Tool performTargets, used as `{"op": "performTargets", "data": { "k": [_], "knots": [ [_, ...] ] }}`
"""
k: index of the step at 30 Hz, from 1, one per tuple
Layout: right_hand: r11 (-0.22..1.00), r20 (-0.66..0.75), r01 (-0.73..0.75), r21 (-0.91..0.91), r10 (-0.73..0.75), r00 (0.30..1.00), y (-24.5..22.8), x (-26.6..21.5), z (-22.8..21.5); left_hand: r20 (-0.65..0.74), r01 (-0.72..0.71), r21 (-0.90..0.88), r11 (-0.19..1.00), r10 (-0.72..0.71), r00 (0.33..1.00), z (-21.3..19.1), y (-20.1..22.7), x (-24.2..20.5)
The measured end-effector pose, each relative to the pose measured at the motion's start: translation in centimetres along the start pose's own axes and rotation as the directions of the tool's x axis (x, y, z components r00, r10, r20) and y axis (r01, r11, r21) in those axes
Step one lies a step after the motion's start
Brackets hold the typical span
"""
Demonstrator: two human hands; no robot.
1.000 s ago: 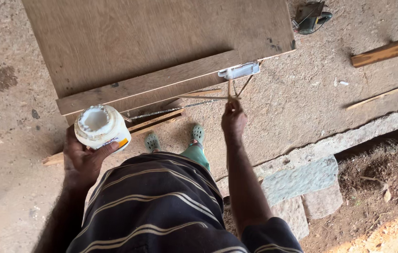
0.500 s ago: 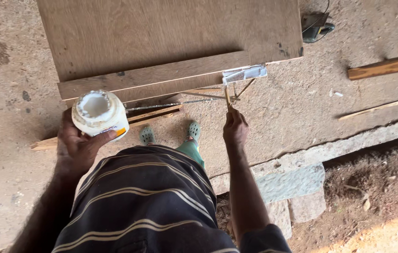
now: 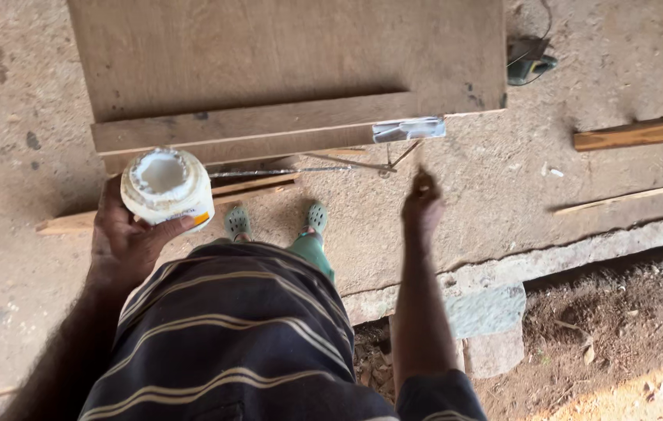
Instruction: The person applies white glue to a wooden plank using a brush. They repeatedly dip the brush into a container and spread the glue along the plank's surface. The person closes the container at the end.
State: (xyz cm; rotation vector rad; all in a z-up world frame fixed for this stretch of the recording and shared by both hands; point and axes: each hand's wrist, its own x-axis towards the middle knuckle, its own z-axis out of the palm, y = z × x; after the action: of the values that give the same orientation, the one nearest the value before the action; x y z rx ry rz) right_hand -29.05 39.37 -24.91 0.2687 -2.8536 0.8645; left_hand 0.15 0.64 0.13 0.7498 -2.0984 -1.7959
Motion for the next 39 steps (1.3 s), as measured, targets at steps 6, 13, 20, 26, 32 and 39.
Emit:
{"op": "performTargets", "data": {
  "k": [6, 13, 20, 26, 32, 39],
  "knots": [
    [0.999, -0.094, 0.026, -0.037, -0.029, 0.995, 3.3, 3.4, -2.0, 0.01, -0.007, 0.033, 0.999, 0.007, 1.0, -0.3, -0.2, -0.1],
    [0.979, -0.217, -0.021, -0.204, -0.024, 0.976, 5.9, 3.4, 0.9, -0.007, -0.015, 0.031, 0.999, 0.015, 1.0, -0.3, 0.0, -0.7],
    [0.991, -0.175, 0.022, -0.13, -0.045, 0.984, 5.5, 2.9, -0.4, 0.007, -0.017, 0.044, 0.999, 0.016, 1.0, 0.0, 0.2, -0.9],
    [0.975, -0.013, -0.211, 0.065, 0.212, 0.977, 3.0, 3.3, -1.5, 0.033, -0.024, 0.059, 0.998, 0.022, 0.999, -0.1, 0.0, -0.8],
    [0.994, 0.015, -0.102, 0.039, 0.102, 0.995, 4.2, 3.2, -1.3, 0.047, -0.029, 0.052, 0.998, 0.026, 0.999, 0.0, -0.2, -0.8],
    [0.998, 0.075, 0.048, 0.047, -0.051, 0.996, 0.8, -1.1, 1.0, 0.042, -0.023, 0.007, 1.0, 0.023, 0.999, 0.3, 0.1, -0.8]
  ]
}}
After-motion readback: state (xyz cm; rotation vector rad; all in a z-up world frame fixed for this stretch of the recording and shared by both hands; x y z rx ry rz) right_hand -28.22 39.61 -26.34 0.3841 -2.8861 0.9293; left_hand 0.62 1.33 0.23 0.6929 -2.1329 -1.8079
